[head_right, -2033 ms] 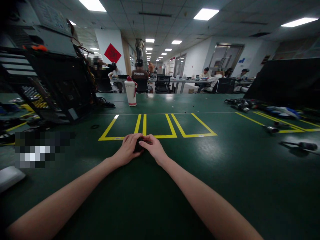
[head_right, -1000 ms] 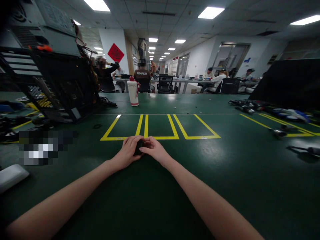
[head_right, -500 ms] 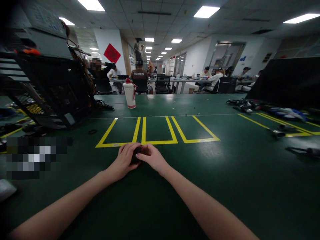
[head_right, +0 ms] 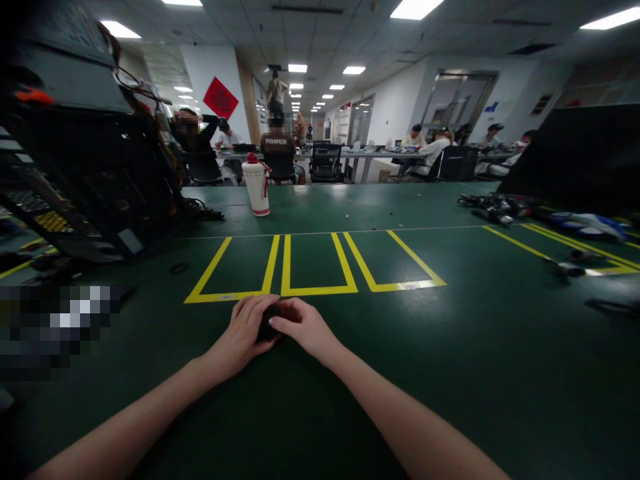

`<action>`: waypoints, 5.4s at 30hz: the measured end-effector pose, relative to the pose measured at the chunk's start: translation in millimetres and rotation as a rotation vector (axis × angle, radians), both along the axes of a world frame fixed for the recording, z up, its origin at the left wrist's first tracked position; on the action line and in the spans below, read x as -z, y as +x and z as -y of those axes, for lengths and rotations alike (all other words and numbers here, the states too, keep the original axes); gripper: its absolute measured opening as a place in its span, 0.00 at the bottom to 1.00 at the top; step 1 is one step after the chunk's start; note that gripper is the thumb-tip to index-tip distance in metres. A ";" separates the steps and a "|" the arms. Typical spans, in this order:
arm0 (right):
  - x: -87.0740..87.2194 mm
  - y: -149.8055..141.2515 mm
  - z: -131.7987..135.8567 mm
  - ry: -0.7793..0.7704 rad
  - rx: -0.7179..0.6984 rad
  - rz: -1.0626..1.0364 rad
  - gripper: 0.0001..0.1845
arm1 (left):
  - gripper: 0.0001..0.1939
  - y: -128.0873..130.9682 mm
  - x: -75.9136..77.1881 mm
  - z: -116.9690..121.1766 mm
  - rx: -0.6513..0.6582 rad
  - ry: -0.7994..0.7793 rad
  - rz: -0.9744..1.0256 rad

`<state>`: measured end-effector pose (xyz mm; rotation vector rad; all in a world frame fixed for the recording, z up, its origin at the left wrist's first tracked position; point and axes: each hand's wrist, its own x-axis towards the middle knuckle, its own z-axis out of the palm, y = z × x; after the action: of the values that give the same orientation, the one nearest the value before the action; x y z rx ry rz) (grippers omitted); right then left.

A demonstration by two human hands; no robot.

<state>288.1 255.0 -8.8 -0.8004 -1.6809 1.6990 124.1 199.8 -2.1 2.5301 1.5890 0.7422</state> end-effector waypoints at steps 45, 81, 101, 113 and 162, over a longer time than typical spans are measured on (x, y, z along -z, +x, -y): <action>0.4 0.4 4.0 0.114 0.006 -0.034 0.18 | 0.30 -0.1 -4.1 -1.4 -0.008 -0.066 0.028; 7.1 -5.5 3.2 0.053 0.034 -0.106 0.19 | 0.28 -3.9 7.2 -2.9 0.026 -0.001 0.036; 8.2 -3.2 5.2 0.131 0.017 -0.070 0.21 | 0.28 -4.5 3.6 0.3 0.028 -0.003 0.033; 10.2 -7.0 5.6 0.143 0.021 -0.161 0.14 | 0.28 -3.9 6.3 -1.0 0.025 0.020 0.025; 9.0 -4.7 5.2 0.126 0.071 -0.072 0.21 | 0.30 -4.4 5.5 0.8 0.032 0.021 0.019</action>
<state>283.4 249.9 -17.8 -0.7225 -1.6731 1.5393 119.8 198.9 -7.6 2.5485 1.5397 0.7820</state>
